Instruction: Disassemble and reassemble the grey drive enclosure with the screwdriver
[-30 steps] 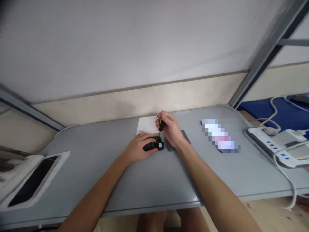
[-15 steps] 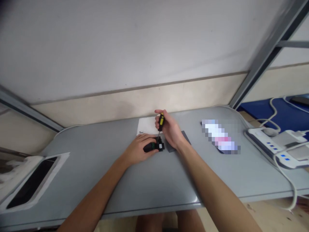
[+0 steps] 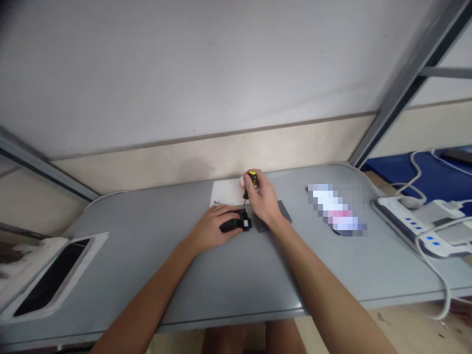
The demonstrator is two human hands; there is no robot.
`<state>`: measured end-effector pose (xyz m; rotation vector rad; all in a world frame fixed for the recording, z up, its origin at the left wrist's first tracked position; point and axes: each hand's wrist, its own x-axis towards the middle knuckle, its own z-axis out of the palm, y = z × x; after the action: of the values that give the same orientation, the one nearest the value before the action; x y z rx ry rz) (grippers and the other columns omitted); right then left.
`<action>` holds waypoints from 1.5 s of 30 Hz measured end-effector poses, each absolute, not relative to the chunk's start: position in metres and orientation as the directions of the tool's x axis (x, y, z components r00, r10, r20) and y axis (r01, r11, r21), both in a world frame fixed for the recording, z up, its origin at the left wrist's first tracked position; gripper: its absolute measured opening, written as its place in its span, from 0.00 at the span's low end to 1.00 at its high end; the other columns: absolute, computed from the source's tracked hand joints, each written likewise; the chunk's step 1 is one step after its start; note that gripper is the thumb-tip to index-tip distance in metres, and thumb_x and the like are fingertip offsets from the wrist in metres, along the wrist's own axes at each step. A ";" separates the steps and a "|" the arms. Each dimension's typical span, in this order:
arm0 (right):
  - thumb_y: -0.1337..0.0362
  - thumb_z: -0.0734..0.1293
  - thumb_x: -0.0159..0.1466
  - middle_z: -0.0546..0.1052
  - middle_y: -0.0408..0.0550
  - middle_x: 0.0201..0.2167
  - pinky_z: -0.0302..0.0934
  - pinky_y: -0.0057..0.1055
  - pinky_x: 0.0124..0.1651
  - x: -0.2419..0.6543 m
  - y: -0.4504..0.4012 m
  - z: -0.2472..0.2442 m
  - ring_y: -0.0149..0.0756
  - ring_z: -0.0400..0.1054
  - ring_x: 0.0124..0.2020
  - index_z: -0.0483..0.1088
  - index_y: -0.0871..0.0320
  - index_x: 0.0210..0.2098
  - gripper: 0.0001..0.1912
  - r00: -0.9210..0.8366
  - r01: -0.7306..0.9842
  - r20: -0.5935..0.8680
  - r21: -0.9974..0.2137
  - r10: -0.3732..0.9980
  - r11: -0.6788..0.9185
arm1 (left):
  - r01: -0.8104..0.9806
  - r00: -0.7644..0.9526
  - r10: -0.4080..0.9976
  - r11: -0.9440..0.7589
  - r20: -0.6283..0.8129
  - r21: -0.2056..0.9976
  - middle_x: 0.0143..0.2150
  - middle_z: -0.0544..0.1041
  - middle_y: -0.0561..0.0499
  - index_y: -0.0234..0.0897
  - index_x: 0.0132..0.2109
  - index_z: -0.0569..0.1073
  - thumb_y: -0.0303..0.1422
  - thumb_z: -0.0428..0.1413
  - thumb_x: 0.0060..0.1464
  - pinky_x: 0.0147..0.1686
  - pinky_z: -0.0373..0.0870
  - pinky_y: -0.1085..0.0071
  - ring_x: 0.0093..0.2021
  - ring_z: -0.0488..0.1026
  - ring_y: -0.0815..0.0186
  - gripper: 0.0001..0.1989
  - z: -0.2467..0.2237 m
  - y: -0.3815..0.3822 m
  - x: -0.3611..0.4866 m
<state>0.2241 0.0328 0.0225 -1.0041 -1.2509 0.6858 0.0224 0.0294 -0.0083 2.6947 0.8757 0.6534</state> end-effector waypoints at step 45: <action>0.48 0.72 0.63 0.72 0.55 0.59 0.69 0.43 0.45 0.270 -0.016 0.023 0.47 0.77 0.41 0.70 0.48 0.63 0.31 -0.515 0.785 0.036 -0.380 0.856 0.488 | 0.628 0.602 0.792 -0.545 0.096 0.556 0.52 0.77 0.47 0.42 0.55 0.77 0.49 0.72 0.43 0.49 0.72 0.60 0.53 0.75 0.50 0.34 0.005 0.027 -0.004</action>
<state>0.2703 -0.0161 0.0234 -1.4095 -2.5132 0.4706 -0.0037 0.0271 0.0051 2.3580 1.1267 0.4678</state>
